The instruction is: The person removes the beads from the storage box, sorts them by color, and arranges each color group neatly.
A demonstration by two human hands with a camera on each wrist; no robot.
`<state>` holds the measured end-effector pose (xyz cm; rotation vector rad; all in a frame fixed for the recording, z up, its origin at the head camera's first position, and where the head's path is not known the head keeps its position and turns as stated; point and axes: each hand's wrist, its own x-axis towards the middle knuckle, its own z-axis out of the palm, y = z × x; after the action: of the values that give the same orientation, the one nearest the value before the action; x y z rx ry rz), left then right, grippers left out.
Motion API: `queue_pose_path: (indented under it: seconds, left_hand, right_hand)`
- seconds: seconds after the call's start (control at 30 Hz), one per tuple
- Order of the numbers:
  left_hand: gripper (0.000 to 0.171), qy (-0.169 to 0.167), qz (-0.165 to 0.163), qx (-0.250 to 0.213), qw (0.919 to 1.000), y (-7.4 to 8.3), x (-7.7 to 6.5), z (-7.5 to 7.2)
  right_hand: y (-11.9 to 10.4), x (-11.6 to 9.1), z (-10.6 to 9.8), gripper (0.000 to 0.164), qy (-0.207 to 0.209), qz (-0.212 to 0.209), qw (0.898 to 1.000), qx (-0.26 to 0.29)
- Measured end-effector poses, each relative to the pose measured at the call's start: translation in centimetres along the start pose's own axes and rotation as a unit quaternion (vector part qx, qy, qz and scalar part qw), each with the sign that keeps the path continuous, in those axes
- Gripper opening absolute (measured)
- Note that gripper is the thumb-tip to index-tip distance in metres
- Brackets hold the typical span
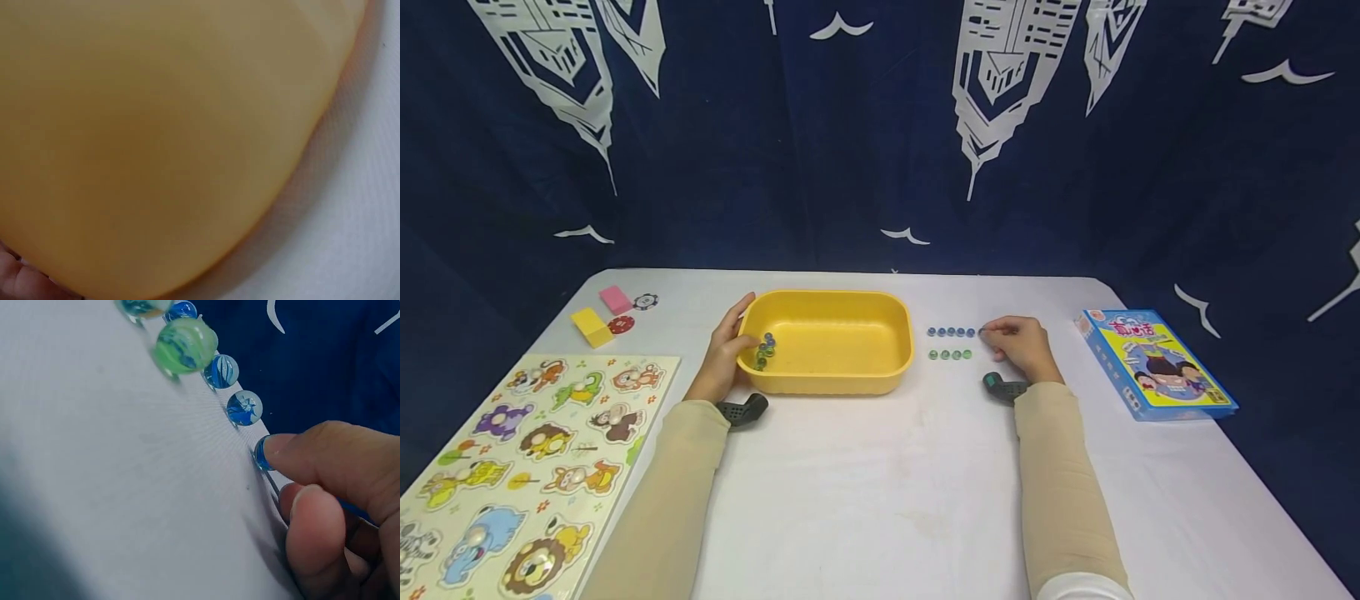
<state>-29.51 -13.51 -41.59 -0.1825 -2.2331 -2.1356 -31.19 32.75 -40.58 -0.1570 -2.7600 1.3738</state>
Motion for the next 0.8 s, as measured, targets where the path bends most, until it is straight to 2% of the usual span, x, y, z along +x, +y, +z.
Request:
queue_pose_path:
  seconds: [0.2,0.4,0.6,0.8]
  left_hand:
    - [0.082,0.000,0.002,0.004,1.0000,0.0,0.0,-0.1]
    - [0.082,0.003,-0.001,0.003,1.0000,0.0,0.0,0.0]
    - [0.082,0.003,0.001,0.004,1.0000,-0.1,0.0,0.0]
    - [0.082,-0.002,-0.007,-0.007,0.9999,0.2,-0.1,-0.1]
  right_hand:
    - [-0.9,0.2,-0.6,0.044,-0.006,-0.020,0.995,0.092]
    - [-5.3,-0.4,-1.1,0.043,-0.020,-0.056,0.989,0.138]
    - [-10.6,-1.6,0.5,0.016,-0.088,-0.105,0.975,0.174]
    - [-14.1,-2.8,4.4,0.018,-0.189,-0.146,0.958,0.162]
